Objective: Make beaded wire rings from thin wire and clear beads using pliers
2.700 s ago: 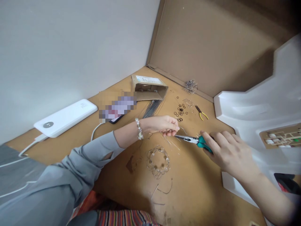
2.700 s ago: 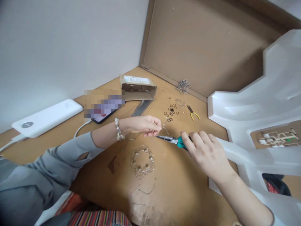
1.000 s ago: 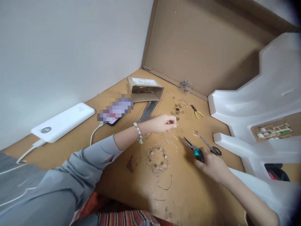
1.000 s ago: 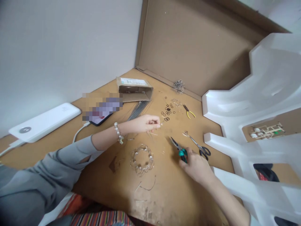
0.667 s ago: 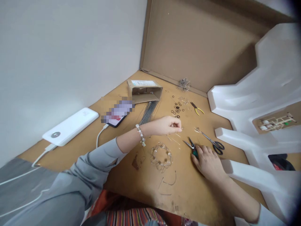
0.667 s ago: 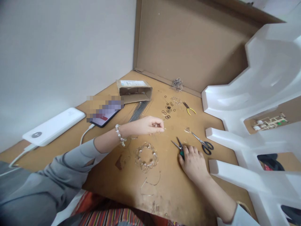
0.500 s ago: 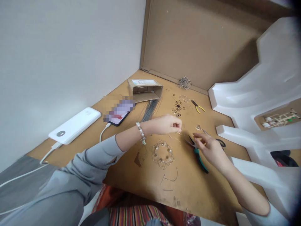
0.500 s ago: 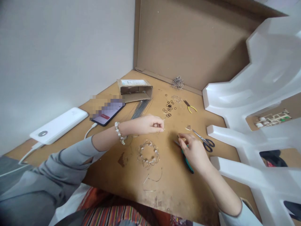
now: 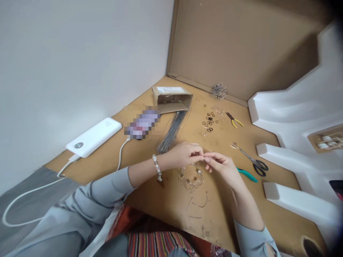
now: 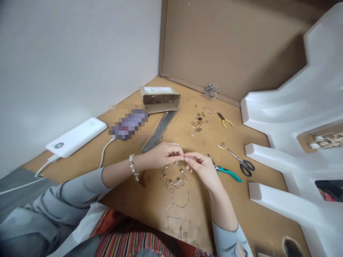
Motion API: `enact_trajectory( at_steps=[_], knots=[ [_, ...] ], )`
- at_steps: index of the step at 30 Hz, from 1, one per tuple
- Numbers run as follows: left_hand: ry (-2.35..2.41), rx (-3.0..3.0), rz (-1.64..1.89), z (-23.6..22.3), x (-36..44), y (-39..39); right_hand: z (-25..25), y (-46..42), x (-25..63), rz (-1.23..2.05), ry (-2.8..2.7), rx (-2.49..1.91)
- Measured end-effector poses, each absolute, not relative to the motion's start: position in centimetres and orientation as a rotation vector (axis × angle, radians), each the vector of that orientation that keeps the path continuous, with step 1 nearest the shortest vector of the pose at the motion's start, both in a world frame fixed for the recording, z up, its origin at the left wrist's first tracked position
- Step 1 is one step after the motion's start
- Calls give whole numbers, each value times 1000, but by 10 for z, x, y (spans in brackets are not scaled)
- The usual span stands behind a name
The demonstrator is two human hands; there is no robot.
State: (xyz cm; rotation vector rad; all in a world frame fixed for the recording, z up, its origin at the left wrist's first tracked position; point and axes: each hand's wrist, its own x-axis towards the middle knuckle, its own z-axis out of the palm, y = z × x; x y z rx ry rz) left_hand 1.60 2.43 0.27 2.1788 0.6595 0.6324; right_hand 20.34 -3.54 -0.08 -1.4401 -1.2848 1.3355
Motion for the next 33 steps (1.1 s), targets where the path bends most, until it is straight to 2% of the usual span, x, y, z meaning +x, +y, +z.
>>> enact_trajectory(
  at_steps=[4,8,12,17,33],
  knots=[
    [780,1996,733,-10,20,16,-6,-36,203,1388,-1191,-1394],
    [794,2084,650,-13,16,18,-8,-40,203,1305,-1221,-1492],
    [937,2298,461,-12,7,21,-11,-41,207,1130,-1268,-1640],
    [1030,2346,175,-15,8,15,-16,-41,205,1182,-1322,-1657],
    [1001,2313,176,-20,15,8,-23,-48,205,955,-1569,-1700]
  ],
)
